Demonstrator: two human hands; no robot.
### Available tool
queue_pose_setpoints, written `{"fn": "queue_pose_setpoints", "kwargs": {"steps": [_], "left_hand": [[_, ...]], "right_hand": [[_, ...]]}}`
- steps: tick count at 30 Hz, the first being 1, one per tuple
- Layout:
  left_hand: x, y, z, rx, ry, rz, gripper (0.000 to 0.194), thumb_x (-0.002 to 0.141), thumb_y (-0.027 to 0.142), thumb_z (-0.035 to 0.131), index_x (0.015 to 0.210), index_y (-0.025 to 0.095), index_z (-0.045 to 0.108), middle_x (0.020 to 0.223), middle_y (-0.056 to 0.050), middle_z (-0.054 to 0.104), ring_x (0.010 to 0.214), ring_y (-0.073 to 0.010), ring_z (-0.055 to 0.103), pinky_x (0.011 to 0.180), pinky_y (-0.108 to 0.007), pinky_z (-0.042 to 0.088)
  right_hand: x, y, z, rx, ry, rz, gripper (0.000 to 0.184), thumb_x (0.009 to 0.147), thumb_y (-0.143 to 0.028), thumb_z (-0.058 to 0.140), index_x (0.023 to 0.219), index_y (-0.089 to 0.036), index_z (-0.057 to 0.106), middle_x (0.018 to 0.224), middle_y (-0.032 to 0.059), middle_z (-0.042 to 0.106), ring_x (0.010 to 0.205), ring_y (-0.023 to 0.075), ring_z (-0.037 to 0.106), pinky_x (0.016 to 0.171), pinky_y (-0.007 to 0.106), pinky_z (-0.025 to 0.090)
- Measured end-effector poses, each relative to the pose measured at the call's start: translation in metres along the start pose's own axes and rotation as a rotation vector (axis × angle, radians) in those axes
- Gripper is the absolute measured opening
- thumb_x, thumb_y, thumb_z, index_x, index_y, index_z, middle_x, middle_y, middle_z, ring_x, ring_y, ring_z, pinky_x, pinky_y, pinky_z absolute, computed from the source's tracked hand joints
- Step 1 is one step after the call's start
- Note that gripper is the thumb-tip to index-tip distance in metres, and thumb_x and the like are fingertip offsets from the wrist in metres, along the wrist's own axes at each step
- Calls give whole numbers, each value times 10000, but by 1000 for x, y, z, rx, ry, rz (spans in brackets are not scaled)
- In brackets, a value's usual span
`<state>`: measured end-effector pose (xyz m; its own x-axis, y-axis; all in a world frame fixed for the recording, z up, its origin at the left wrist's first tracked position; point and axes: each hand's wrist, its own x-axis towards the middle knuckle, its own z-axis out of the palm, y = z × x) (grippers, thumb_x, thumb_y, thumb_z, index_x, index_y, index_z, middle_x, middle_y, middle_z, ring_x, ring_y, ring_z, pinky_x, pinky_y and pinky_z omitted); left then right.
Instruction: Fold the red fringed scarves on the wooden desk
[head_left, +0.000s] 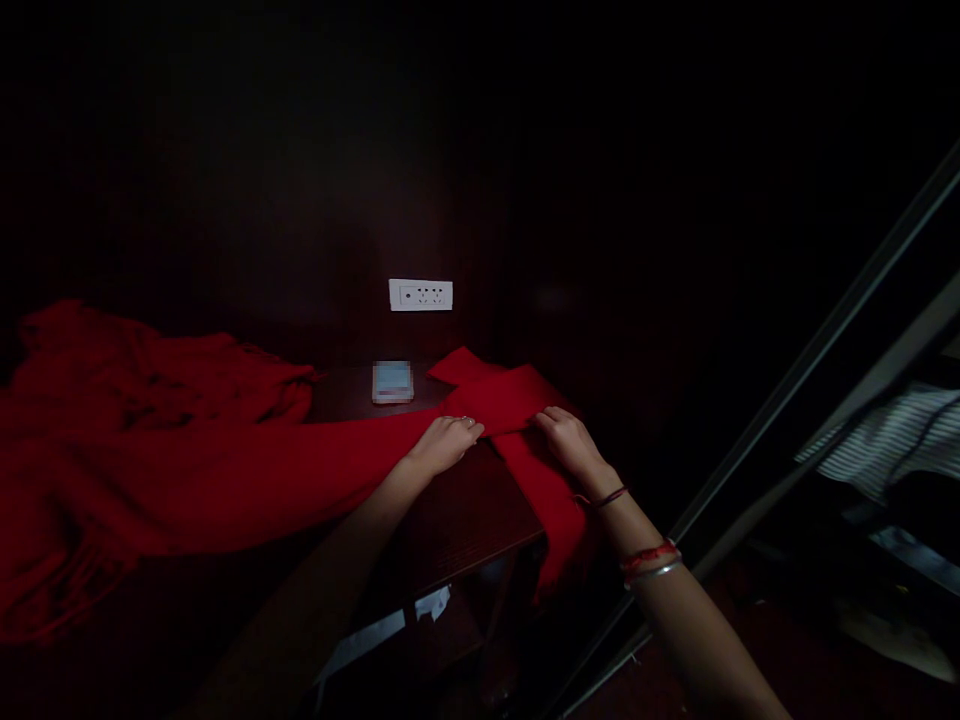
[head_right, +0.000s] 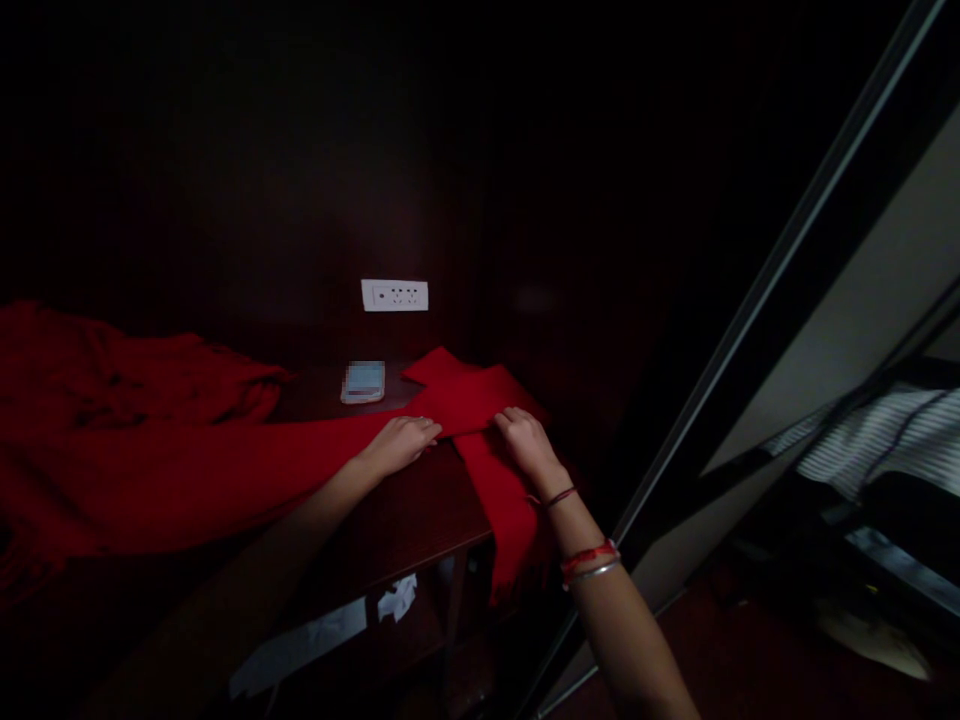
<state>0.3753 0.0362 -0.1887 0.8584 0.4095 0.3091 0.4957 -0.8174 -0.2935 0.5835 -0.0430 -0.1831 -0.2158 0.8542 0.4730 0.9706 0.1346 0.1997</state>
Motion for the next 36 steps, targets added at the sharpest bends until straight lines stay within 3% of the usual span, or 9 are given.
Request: {"fn": "queue_pose_setpoints", "kwargs": {"steps": [7,14,17,21,25,27,32,36], "left_hand": [[-1,9,-11,32,-47,13,183,781,91,389,863,153,540,803,-65,591,740,-190,567,593,-280,434],[-4,20,1,-101,-109,-20,350,764,36,339,1067,136,483,1170,-125,456,1035,-204,461,764,-295,428],[-6,20,5,-230,-226,-67,452,755,-8,280,1172,117,401,1249,-131,379,1125,-218,370,865,-351,367],[-7,21,-4,-341,-450,-230,569,719,-30,279,1249,176,299,1327,-126,220,1159,-327,268,803,-531,351],[-7,22,-11,-384,-549,-230,640,675,-24,355,1260,217,257,1358,-107,122,1182,-355,186,809,-579,305],[-8,23,-12,-366,-507,-213,623,678,-15,365,1250,209,259,1355,-111,154,1186,-340,201,823,-555,315],[-18,23,-10,-167,-168,-192,417,742,10,321,1127,156,385,1194,-150,386,1062,-255,420,780,-404,412],[-37,19,-10,-84,-218,-174,347,769,33,322,1075,155,433,1079,-137,466,899,-223,531,669,-327,464]], "right_hand": [[-4,-9,-4,-44,7,14,160,802,-148,379,882,-165,517,899,62,533,828,156,459,726,256,324],[-6,-7,10,34,-93,-57,266,786,-148,418,1035,-177,508,1047,78,552,944,154,502,790,243,369],[-9,-4,13,61,-122,-49,282,794,-139,400,1047,-179,518,1082,78,545,947,146,521,779,230,395],[-13,-4,14,62,-129,-33,281,801,-147,393,1046,-167,528,1087,89,545,964,153,521,790,239,405],[-12,-5,12,34,-148,-17,255,806,-165,392,997,-154,560,1053,103,564,946,165,534,775,247,418],[-11,-5,11,23,-167,-9,250,795,-139,398,976,-152,571,1029,104,576,930,165,542,762,245,424],[-9,-6,3,42,-114,-41,266,779,-111,398,980,-134,572,1044,109,562,974,166,507,830,266,385],[-8,-23,-2,134,-46,-213,336,782,-118,382,1091,-159,505,1142,98,497,1082,171,413,906,330,322]]}}
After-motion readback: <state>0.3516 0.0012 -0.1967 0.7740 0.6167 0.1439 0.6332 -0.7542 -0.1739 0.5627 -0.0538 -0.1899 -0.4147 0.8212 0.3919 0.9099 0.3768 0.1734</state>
